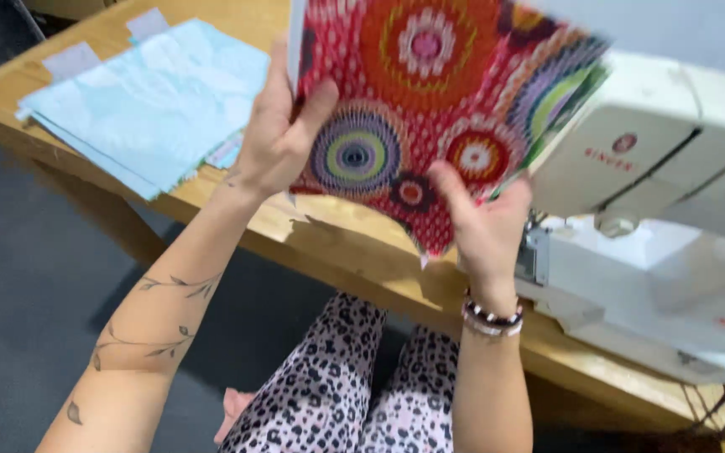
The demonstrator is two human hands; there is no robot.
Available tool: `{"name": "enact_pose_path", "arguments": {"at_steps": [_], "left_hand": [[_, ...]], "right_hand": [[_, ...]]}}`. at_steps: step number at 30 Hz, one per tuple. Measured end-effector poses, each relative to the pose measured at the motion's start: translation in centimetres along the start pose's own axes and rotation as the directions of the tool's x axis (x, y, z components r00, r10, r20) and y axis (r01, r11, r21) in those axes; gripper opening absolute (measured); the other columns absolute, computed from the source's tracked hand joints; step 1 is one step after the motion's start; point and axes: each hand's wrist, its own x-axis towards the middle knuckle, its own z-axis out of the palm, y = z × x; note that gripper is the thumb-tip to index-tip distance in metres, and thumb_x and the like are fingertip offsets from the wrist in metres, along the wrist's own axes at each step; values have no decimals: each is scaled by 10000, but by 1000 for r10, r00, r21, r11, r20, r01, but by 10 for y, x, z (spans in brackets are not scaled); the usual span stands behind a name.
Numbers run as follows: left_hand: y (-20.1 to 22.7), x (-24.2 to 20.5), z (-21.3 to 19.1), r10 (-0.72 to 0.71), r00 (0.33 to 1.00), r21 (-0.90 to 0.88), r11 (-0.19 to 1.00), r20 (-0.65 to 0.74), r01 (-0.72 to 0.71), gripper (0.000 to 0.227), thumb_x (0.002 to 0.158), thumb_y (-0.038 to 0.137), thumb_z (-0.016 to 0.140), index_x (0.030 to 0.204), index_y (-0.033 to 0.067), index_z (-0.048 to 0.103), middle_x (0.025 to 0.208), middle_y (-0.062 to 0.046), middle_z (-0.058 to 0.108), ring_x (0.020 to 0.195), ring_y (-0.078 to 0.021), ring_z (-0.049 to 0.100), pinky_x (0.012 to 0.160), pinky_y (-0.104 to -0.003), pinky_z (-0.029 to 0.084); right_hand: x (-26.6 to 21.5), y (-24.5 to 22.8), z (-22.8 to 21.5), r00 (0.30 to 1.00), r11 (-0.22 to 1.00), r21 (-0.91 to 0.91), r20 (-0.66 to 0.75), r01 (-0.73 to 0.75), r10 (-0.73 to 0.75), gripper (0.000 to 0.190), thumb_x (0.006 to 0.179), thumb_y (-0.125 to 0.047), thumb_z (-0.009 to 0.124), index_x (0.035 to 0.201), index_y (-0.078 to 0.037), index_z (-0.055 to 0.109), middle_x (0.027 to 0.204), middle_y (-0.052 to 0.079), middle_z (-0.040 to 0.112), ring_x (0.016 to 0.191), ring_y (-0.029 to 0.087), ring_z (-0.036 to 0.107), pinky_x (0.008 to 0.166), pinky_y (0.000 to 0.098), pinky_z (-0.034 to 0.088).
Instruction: Trimming fabric and organizing small sewn pouches at a sewing workstation
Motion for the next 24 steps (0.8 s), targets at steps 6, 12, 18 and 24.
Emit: {"name": "enact_pose_path", "arguments": {"at_steps": [6, 12, 18, 24], "left_hand": [[-42, -10, -7, -191, 975, -15, 982, -117, 190, 378, 1003, 105, 684, 1352, 127, 538, 1214, -99, 679, 1074, -137, 587, 986, -423, 522], [-21, -1, -38, -512, 857, -296, 830, -63, 474, 944, 967, 20, 706, 1595, 354, 86, 1360, -283, 661, 884, -248, 746, 833, -351, 676], [-65, -20, -72, -839, 531, -209, 502, 121, 840, 302, 936, 115, 610, 1221, 71, 702, 922, -198, 740, 682, -196, 734, 596, -288, 647], [-55, -17, -85, -803, 374, -292, 260, 464, 920, 672, 747, 147, 392, 1380, 14, 576, 1083, -277, 648, 785, -282, 729, 631, -382, 656]], "right_hand": [[-5, 17, 4, 982, 979, -76, -3, -188, 188, 312, 802, -92, 869, 1053, -37, 692, 902, 74, 744, 815, 109, 644, 781, 338, 586], [-12, 24, -1, 962, 890, 364, 107, -273, 251, 724, 1026, -245, 577, 1590, -224, 124, 1436, 392, 504, 1149, 395, 657, 898, 500, 628], [-25, 47, -3, 929, 978, -186, 369, 92, -17, 505, 878, 110, 648, 1355, -52, 606, 1266, 219, 654, 1249, 364, 582, 1049, 528, 477], [9, 36, 7, 894, 723, -527, 227, 447, -387, 124, 899, -164, 812, 1000, -233, 791, 1099, 68, 407, 1105, 260, 343, 1025, 394, 340]]}}
